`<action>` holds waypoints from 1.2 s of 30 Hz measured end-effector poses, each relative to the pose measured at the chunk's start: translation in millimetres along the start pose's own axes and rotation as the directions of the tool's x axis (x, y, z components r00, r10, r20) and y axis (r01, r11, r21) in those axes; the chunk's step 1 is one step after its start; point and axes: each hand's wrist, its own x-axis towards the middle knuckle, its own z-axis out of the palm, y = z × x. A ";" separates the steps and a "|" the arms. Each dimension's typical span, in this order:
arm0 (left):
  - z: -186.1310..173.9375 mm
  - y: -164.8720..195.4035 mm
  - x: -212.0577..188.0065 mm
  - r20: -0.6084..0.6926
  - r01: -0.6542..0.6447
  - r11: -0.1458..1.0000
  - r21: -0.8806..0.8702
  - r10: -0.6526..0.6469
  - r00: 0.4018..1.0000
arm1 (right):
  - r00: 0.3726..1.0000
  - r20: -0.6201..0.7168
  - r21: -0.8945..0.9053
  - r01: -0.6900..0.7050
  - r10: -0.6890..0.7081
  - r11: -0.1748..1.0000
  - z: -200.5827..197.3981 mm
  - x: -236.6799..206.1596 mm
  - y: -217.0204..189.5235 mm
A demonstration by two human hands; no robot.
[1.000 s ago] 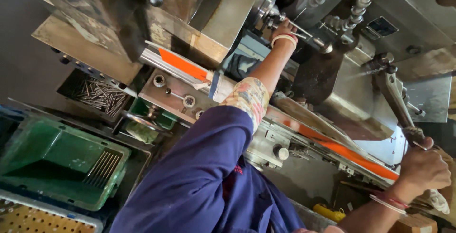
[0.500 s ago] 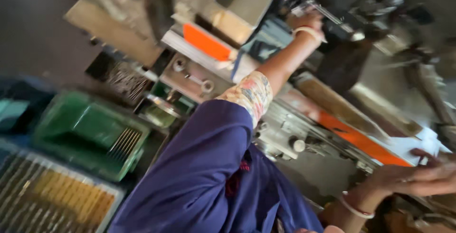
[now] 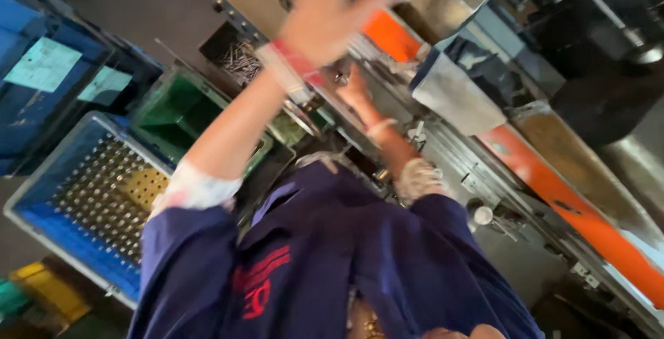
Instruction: The person repeatedly picks small metal fasteners from a perforated tray and a green bin, then inserts them into a machine using a T-handle tool. The person operates a lever to process each fastener and returns the tool to the bin, continuing the cycle.
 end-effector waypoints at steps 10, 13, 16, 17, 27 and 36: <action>-50.6 -168.6 -190.6 -0.453 0.489 0.695 -0.527 -0.717 0.529 | 0.960 0.275 0.396 -0.068 -0.048 0.916 20.2 -15.4 -24.5; -45.0 -179.2 -214.5 -0.471 0.534 0.636 -0.557 -0.771 0.428 | 0.978 0.142 0.733 0.001 -0.154 0.680 38.5 -19.3 -73.4; -41.7 -179.2 -220.4 -0.473 0.541 0.625 -0.563 -0.780 0.409 | 0.961 0.254 0.847 -0.165 -0.111 0.505 47.6 -23.2 -93.8; -41.7 -177.2 -219.6 -0.477 0.538 0.630 -0.560 -0.776 0.412 | 0.956 0.276 0.840 -0.191 -0.097 0.508 47.9 -24.0 -96.4; -27.5 -139.3 -216.9 -0.667 0.437 0.867 0.239 -0.181 0.723 | 0.770 0.639 0.766 -0.636 -0.004 -0.096 58.8 -27.5 -84.4; -23.5 -167.3 -219.1 -0.462 0.553 0.803 -0.224 -0.587 0.665 | 0.931 -0.240 0.580 0.365 -0.275 0.728 57.2 -46.7 -74.6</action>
